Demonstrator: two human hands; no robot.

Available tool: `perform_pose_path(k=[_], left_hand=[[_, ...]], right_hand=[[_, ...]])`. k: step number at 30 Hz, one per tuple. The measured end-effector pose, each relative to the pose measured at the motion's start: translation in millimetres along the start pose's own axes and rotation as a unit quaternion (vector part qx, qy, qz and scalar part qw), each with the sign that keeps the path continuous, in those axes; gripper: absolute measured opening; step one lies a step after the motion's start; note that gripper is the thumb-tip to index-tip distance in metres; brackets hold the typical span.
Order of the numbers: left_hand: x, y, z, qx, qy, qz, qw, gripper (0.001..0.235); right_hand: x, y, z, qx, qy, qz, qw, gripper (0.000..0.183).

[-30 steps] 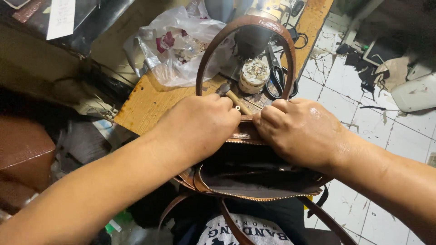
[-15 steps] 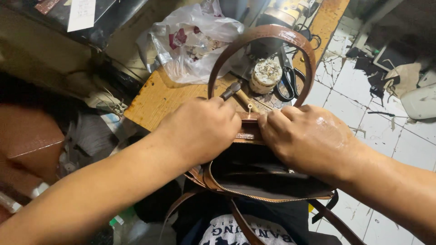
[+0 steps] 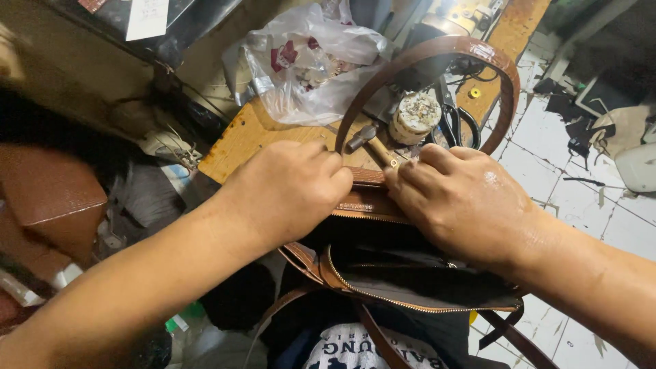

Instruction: Inspecting a leather handbag and trimming loose threads with scissors

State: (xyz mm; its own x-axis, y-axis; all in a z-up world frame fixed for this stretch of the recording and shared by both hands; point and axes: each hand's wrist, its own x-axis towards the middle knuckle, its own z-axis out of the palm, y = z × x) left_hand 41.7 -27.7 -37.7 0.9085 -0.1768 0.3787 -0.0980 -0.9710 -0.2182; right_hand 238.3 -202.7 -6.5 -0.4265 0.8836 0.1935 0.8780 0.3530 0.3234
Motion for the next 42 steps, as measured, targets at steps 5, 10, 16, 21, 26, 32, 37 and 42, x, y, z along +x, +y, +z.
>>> perform_pose_path(k=[5,10,16,21,26,32,37,42], left_hand=[[6,6,3,-0.01,0.047,0.028,0.998,0.007],[-5,-10,-8,-0.063,0.006,0.003,0.998,0.011],[-8,-12,-4,-0.018,-0.005,0.038,0.999,0.007],[-12,-20,-6,-0.065,0.021,0.003,0.998,0.014],[-15,-20,-10,-0.045,-0.041,-0.022,0.998,0.014],[-14,-21,1,-0.06,0.004,0.015,0.998,0.012],[-15,-25,3,-0.081,-0.011,0.001,0.997,0.018],[-13,-22,7,-0.074,0.0,-0.001,0.997,0.015]], right_hand=[[8,2,12,0.049,0.011,-0.02,0.999,0.022],[11,4,13,0.093,0.012,-0.027,0.995,0.018],[23,2,15,0.063,-0.006,-0.04,0.997,0.024],[30,3,18,0.143,-0.004,-0.044,0.989,0.02],[40,-1,7,0.101,0.014,-0.034,0.994,0.013],[50,-4,26,0.133,0.013,-0.044,0.99,0.017],[56,-4,28,0.148,0.035,-0.03,0.988,0.026],[64,-7,28,0.091,-0.031,-0.034,0.995,0.013]])
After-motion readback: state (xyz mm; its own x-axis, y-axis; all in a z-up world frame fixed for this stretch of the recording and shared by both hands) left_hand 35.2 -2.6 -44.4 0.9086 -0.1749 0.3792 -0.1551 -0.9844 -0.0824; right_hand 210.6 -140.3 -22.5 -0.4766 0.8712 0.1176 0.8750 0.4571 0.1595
